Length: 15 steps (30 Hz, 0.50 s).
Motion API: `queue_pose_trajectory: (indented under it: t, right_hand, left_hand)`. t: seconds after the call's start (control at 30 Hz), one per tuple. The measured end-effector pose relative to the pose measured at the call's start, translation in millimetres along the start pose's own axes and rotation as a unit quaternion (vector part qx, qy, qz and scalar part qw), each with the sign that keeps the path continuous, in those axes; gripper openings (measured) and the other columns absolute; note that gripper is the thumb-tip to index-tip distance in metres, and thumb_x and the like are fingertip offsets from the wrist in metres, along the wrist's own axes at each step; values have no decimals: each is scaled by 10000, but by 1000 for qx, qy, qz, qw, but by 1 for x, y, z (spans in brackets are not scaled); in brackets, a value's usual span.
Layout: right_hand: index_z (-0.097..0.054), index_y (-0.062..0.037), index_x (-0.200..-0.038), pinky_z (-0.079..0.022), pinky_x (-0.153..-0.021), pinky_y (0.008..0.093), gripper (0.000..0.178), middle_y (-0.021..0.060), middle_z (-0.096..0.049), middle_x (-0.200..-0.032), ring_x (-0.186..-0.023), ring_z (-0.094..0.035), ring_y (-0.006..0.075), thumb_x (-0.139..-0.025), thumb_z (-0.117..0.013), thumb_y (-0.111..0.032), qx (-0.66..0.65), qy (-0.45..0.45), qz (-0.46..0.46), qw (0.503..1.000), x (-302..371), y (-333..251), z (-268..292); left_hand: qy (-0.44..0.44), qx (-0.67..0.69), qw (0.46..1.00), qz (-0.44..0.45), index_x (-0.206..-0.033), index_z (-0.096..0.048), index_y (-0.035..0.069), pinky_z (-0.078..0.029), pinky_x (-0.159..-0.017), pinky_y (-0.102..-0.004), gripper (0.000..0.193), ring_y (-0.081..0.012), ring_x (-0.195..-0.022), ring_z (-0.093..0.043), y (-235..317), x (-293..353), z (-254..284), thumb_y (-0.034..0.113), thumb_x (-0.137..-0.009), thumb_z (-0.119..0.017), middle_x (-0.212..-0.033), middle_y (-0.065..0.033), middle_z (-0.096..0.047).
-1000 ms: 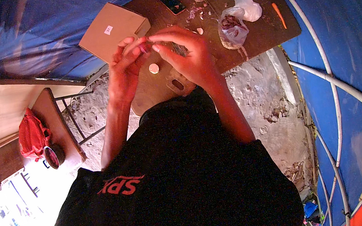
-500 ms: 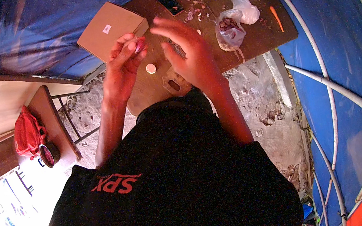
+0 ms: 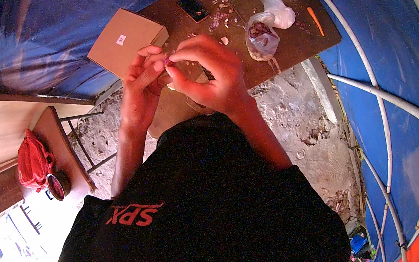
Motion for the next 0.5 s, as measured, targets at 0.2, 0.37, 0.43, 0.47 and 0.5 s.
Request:
queue_pose_trajectory:
  t: [0.2,0.37,0.43,0.47,0.5]
  right_hand:
    - [-698,-54,-924,-534,-703,317,196,90,-668,-908,-817,-677,228,-751,-788,-32,-25,-26,-25,999,2,-3,2]
    - [-705,-56,-911,-525,-683,303,163,73,-667,-904,-790,-670,210,-767,-774,-24,-18,-116,-38,992,4,-6,-1]
    - [-710,-38,-905,-522,-680,284,173,78,-677,-891,-784,-672,189,-754,-782,3,-21,-141,-58,988,7,-7,-1]
    - [-711,-39,-908,-521,-672,286,177,79,-677,-889,-779,-671,192,-751,-782,4,-17,-136,-47,989,6,-10,0]
    - [-711,-39,-910,-519,-665,288,181,80,-676,-887,-773,-671,195,-749,-781,5,-12,-133,-38,990,6,-13,1]
  left_hand:
    - [-36,23,999,12,-1223,-534,37,-572,-892,-334,357,-209,-1033,-670,2,1,-8,16,-891,-663,-1146,-140,-677]
    - [-70,-39,994,70,-1182,-544,30,-563,-895,-356,368,-224,-1006,-681,2,0,-6,20,-850,-703,-1083,-154,-697]
    - [-75,-52,991,94,-1148,-551,31,-559,-890,-361,351,-228,-995,-685,1,1,-6,20,-837,-713,-1071,-159,-700]
    - [-74,-50,991,102,-1133,-552,35,-560,-885,-357,340,-229,-993,-685,1,2,-6,19,-835,-715,-1072,-159,-699]
    - [-75,-47,990,108,-1117,-553,39,-560,-880,-353,329,-229,-992,-686,1,4,-6,18,-832,-717,-1073,-159,-699]
Point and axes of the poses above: each hand's wrist, its own x-axis away from the middle knuckle, its own z-axis out of the back of the hand, y = z × x, the point moved 10 cm from there along -x, towards the middle knuckle
